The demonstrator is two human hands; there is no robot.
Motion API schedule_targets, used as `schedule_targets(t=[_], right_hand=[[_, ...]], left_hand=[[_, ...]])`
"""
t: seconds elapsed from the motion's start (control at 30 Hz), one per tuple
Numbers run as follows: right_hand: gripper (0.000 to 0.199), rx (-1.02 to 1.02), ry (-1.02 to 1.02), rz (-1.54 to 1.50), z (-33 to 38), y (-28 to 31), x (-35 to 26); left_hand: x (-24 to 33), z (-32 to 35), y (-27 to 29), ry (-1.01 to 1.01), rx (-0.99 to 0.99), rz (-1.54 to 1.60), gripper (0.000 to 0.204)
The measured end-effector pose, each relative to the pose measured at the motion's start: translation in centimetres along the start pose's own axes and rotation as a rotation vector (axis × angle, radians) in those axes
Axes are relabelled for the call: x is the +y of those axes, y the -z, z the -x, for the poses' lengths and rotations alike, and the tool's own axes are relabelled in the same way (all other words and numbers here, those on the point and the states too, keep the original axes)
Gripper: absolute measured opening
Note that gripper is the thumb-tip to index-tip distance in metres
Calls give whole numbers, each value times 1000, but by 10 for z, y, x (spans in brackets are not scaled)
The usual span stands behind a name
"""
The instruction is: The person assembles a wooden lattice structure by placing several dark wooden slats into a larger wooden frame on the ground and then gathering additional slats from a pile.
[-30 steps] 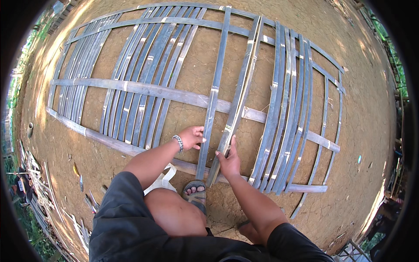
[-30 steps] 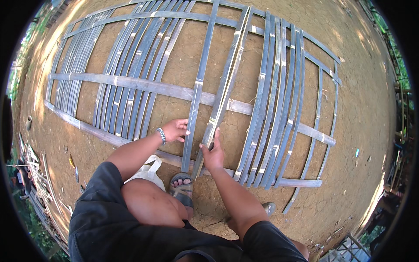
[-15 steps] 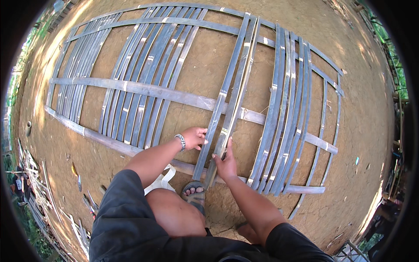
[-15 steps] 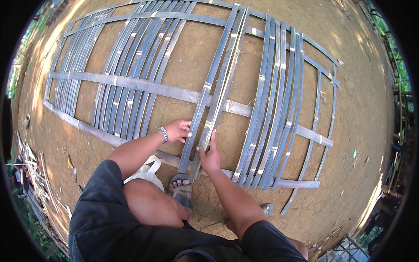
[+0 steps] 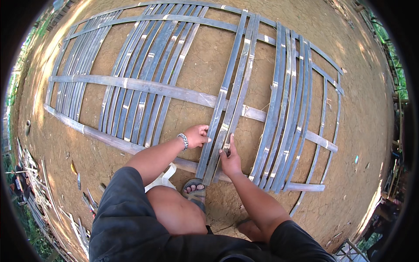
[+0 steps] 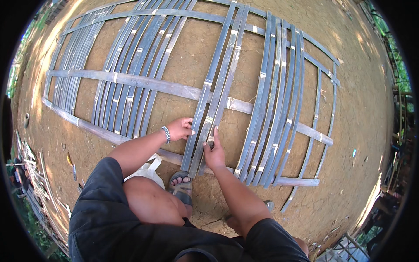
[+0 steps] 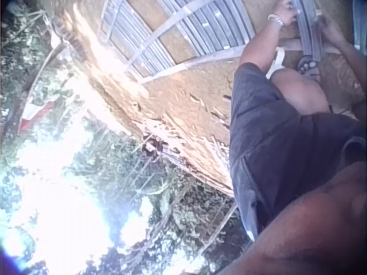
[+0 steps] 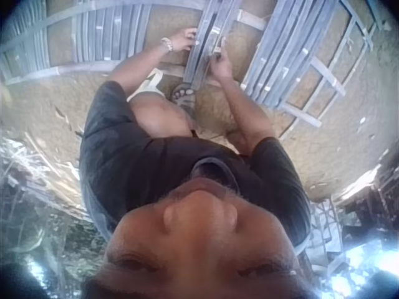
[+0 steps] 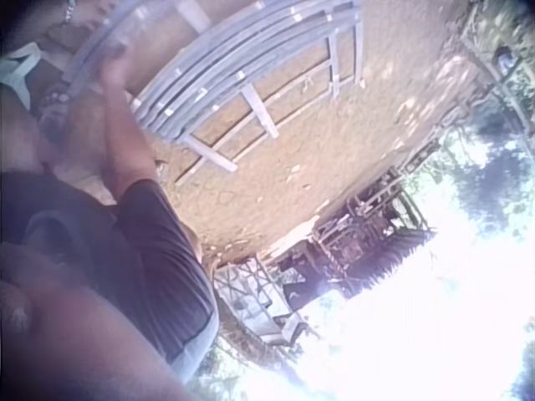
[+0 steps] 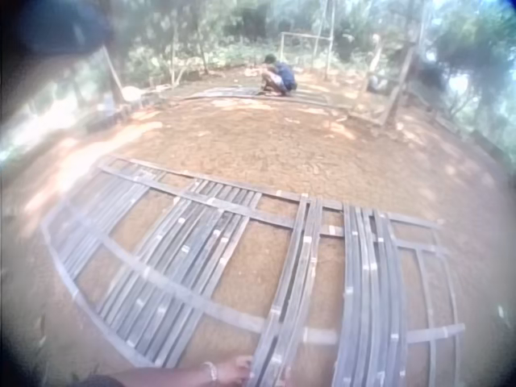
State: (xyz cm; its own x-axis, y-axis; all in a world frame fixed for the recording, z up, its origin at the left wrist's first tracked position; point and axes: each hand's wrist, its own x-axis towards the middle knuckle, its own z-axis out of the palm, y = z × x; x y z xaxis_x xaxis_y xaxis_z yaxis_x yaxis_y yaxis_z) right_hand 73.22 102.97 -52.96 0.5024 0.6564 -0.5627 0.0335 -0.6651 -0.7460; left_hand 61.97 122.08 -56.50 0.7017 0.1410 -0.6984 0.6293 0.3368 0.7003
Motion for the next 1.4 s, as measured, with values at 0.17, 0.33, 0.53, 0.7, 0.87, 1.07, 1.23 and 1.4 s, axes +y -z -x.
schedule_targets(t=[0.17, 0.33, 0.53, 0.7, 0.87, 1.07, 1.23, 1.4], right_hand=[[86, 19, -84, -2, 1, 4, 0], [89, -17, -56, 65, -1, 6, -1], [89, 58, 41, 72, -3, 0, 20], [89, 1, -21, 62, 0, -5, 16], [90, -70, -79, 40, 5, 2, -5], [90, -56, 71, -86, -4, 0, 9], [92, -61, -8, 17, -4, 10, -5], [92, -77, -62, 25, 2, 13, -13]], left_hand=[[0, 1, -9, 5, 54, 177, 45], [-5, -5, -16, -63, 48, 255, 47], [-20, -25, -23, -101, 57, 232, 44], [-26, -29, -24, -117, 71, 204, 42], [-29, -30, -25, -127, 83, 203, 42], [-31, -33, -26, -142, 78, 245, 41], [-28, -31, -30, -135, 105, 221, 40], [-34, -36, -32, -150, 114, 254, 39]])
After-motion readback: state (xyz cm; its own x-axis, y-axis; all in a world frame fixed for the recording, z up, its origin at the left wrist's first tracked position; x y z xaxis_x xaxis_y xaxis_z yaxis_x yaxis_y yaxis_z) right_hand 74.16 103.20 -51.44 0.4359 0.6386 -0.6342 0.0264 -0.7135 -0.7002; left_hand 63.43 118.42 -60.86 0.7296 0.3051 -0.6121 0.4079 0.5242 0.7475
